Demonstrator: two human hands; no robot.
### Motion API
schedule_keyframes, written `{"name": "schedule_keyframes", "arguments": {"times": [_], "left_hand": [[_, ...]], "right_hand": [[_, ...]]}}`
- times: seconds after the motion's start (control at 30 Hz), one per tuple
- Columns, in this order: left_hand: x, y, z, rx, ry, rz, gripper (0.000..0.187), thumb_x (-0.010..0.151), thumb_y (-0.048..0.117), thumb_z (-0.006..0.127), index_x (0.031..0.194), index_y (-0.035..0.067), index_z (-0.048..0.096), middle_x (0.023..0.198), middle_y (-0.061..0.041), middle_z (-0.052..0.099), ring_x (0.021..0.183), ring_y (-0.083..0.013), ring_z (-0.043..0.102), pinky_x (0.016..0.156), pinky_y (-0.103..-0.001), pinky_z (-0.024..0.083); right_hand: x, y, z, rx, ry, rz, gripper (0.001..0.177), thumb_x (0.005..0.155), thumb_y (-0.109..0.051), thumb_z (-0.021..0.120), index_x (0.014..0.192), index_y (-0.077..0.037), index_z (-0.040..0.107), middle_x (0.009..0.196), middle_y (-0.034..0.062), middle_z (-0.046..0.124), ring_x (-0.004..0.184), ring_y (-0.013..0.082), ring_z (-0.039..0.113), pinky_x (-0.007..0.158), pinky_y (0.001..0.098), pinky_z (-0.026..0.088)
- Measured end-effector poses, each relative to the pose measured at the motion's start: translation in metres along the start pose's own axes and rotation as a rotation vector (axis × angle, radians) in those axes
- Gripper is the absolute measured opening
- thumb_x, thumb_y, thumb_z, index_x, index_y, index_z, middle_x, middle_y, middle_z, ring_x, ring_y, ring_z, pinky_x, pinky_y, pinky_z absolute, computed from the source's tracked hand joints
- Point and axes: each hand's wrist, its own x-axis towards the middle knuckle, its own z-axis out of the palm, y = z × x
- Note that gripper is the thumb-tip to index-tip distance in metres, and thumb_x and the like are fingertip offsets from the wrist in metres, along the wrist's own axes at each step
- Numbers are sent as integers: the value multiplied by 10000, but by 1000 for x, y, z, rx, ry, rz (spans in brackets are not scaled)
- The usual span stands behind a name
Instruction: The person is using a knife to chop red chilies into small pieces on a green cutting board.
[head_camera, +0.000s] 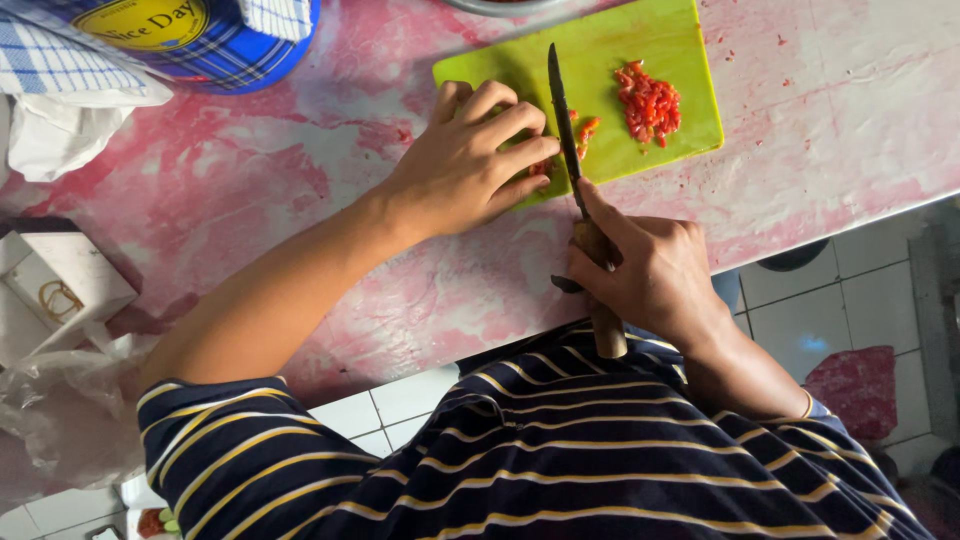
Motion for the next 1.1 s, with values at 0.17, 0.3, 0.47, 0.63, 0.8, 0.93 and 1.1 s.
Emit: {"name": "schedule_keyframes", "arguments": {"times": [0.17, 0.3, 0.47, 0.63, 0.8, 0.93, 1.1], "left_hand": [[-2, 11, -6, 67, -51, -31, 326, 985, 290, 756, 1255, 119, 694, 1242, -24, 593, 1205, -255, 485, 990, -468, 378], [-8, 22, -13, 253, -146, -52, 465, 862, 179, 746, 1322, 150, 680, 1350, -12, 586, 1241, -255, 479, 1026, -455, 378], [-13, 23, -15, 66, -129, -87, 499, 909, 281, 767, 1357, 94, 649, 1379, -51, 560, 1261, -312, 451, 1012, -485, 368], [-21, 19, -11, -43, -120, -89, 494, 973, 301, 758, 1411, 118, 621, 1452, -33, 532, 1297, -295, 437, 1079, -474, 372], [-26, 18, -10, 4, -71, -114, 518, 963, 320, 722, 1428, 124, 605, 1458, -50, 516, 1293, -340, 416, 1079, -498, 365], [-24, 17, -12, -15, -80, -122, 530, 929, 314, 739, 1406, 119, 611, 1424, -52, 532, 1274, -340, 421, 1011, -511, 358], [-18, 28, -19, 23, -107, -110, 598, 823, 279, 775, 1354, 51, 620, 1248, -85, 597, 1207, -275, 526, 1022, -503, 378]], "right_hand": [[-2, -3, 0, 11, -14, 10, 672, 798, -309, 824, 1406, -81, 656, 669, 106, 671, 561, 277, 673, 563, 409, 533], [-4, -8, 0, 20, 42, -25, 646, 826, -294, 807, 1410, -63, 654, 721, 122, 683, 594, 291, 677, 577, 410, 531], [-3, -13, -1, -32, 9, 3, 625, 819, -296, 791, 1388, -66, 676, 660, 133, 665, 573, 310, 669, 580, 430, 531], [3, -14, 2, -30, 9, 35, 603, 819, -294, 770, 1380, -88, 687, 658, 134, 674, 589, 323, 677, 614, 448, 538], [6, -17, 7, -5, -11, 48, 673, 778, -286, 770, 1405, -67, 655, 683, 149, 681, 618, 334, 690, 631, 443, 554], [3, -22, 7, -18, -11, 61, 668, 793, -282, 769, 1413, -65, 647, 702, 143, 691, 635, 327, 698, 639, 443, 553], [3, -27, 7, 1, -35, 98, 683, 769, -273, 767, 1414, -83, 643, 670, 150, 673, 612, 346, 685, 622, 445, 551]]}}
